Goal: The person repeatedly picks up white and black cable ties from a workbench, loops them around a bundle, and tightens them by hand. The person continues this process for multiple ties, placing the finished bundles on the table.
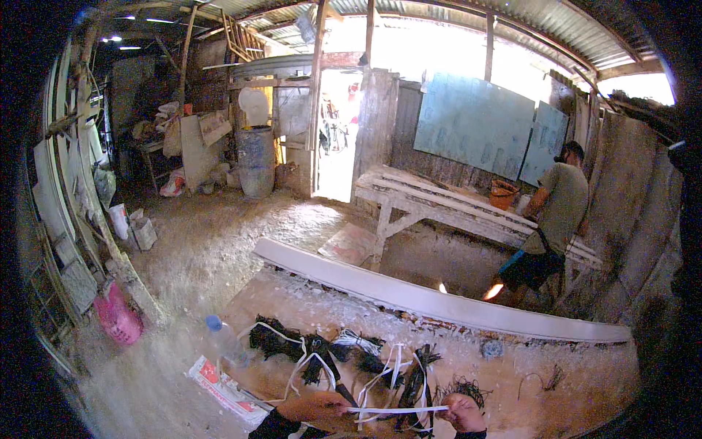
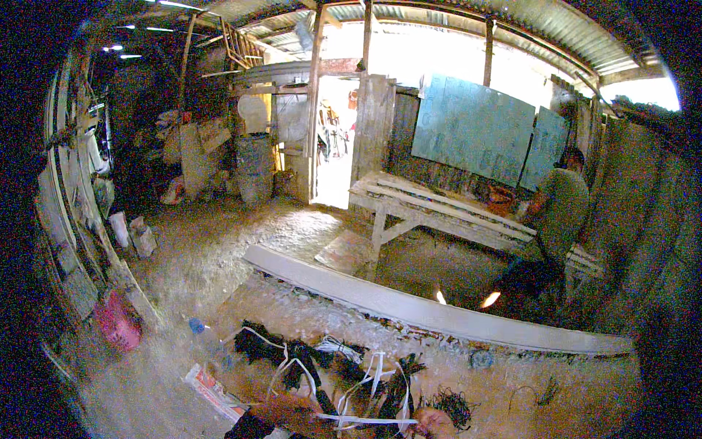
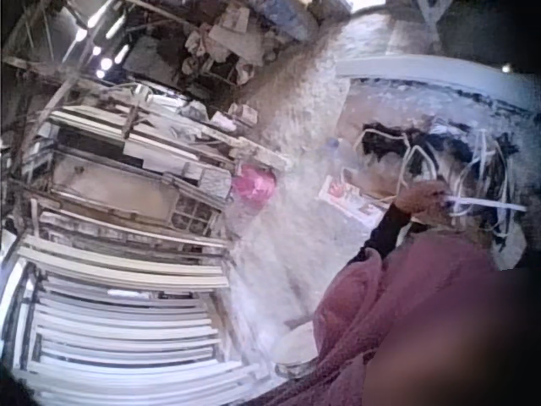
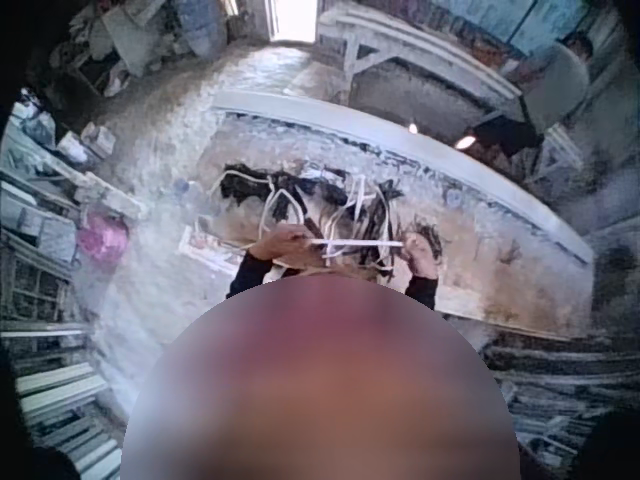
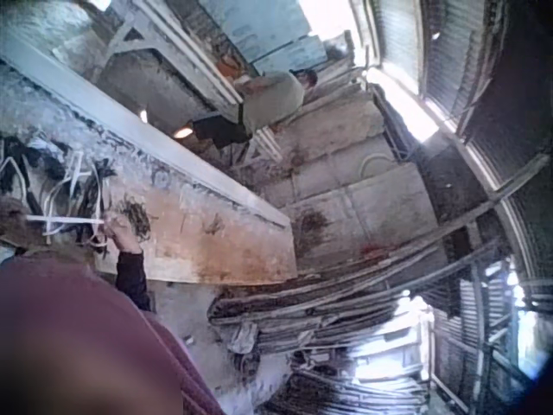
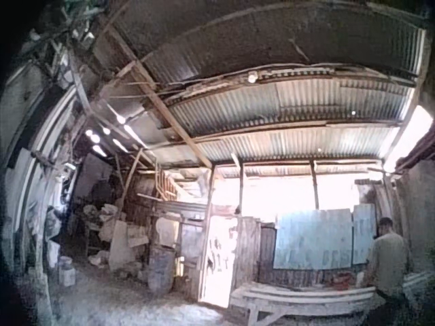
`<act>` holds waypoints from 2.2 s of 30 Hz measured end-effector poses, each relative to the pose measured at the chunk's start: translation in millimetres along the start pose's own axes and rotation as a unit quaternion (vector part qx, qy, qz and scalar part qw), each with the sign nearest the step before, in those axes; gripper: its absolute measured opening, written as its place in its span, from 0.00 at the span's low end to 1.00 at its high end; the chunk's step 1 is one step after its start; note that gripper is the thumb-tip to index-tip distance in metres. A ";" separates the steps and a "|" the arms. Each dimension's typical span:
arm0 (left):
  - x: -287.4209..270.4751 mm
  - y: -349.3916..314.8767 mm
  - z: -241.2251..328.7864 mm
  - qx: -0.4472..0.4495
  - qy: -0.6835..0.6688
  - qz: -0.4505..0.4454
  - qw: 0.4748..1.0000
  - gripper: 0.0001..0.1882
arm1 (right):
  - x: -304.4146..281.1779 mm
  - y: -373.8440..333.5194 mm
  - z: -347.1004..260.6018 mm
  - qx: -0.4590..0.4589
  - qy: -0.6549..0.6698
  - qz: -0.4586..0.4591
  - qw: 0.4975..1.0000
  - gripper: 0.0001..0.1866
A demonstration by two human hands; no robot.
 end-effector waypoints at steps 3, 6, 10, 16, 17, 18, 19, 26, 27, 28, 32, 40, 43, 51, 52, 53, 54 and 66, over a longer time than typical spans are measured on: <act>-8.0 -11.2 -5.5 -0.023 0.011 0.010 1.000 0.12 | 10.5 -16.6 -8.8 -0.042 0.074 0.070 0.994 0.13; -11.4 -15.7 -3.8 -0.012 0.036 0.004 0.999 0.12 | 43.6 -32.7 -21.4 -0.074 0.130 -0.002 0.989 0.14; -13.8 -20.2 4.2 0.030 0.150 -0.004 0.988 0.11 | 75.5 -51.8 -18.3 -0.068 0.136 0.055 0.987 0.25; -22.4 -46.6 14.2 0.035 0.149 0.004 0.988 0.10 | 128.2 -73.3 -15.1 -0.098 0.245 0.110 0.958 0.32; -23.0 -51.0 11.5 0.019 0.144 -0.003 0.989 0.10 | 136.1 -78.5 -15.8 -0.108 0.242 0.110 0.958 0.32; -25.4 -54.6 12.7 0.027 0.089 0.011 0.996 0.09 | 142.1 -85.4 -15.3 -0.106 0.220 0.122 0.962 0.32; -26.2 -58.3 9.8 0.012 0.089 0.011 0.996 0.09 | 147.0 -93.3 -14.5 -0.106 0.199 0.134 0.965 0.31; -28.7 -67.9 22.3 0.038 0.048 0.022 0.998 0.10 | 168.2 -134.9 21.5 -0.111 0.190 0.305 0.927 0.17; -28.8 -67.7 26.6 0.042 0.032 0.033 0.998 0.10 | 170.7 -139.3 29.3 -0.113 0.196 0.338 0.914 0.14; -26.6 -68.0 24.1 -0.012 0.014 0.015 1.000 0.11 | 174.5 -141.2 35.9 -0.087 0.147 0.347 0.922 0.10; -16.7 -75.1 31.3 -0.068 -0.077 -0.026 0.994 0.11 | 205.8 -137.6 63.0 -0.044 0.177 0.269 0.946 0.09; -20.6 -104.3 17.1 -0.285 -0.172 -0.016 0.943 0.10 | 224.1 -106.8 95.0 -0.032 -0.001 0.247 0.969 0.03; -35.9 -100.2 20.8 -0.235 -0.242 0.058 0.940 0.12 | 230.6 -100.7 96.4 -0.038 0.042 0.230 0.971 0.03; -64.1 -102.7 33.6 -0.188 -0.274 0.103 0.938 0.08 | 256.8 -82.1 85.6 0.005 -0.018 0.210 0.978 0.03; -66.3 -104.1 33.7 -0.192 -0.252 0.109 0.942 0.07 | 260.4 -79.8 84.6 -0.003 -0.012 0.199 0.980 0.03; -67.9 -105.9 32.4 -0.207 -0.213 0.111 0.948 0.07 | 262.5 -78.5 84.3 -0.009 -0.015 0.196 0.980 0.03; -70.4 -105.7 34.2 -0.191 -0.223 0.120 0.948 0.07 | 264.5 -76.9 83.2 -0.025 -0.017 0.184 0.983 0.04; -65.6 -97.5 26.2 -0.182 -0.248 0.125 0.943 0.04 | 253.0 -65.0 89.2 -0.085 -0.160 0.163 0.970 0.06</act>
Point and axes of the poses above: each hand's wrist, its own y-axis towards the middle knuckle, its own x-axis out of the palm, z = x × y, the point moved 6 cm from there along y, towards the middle knuckle, and after that the axes turned 10 degrees about z, right-handed, at the moved point
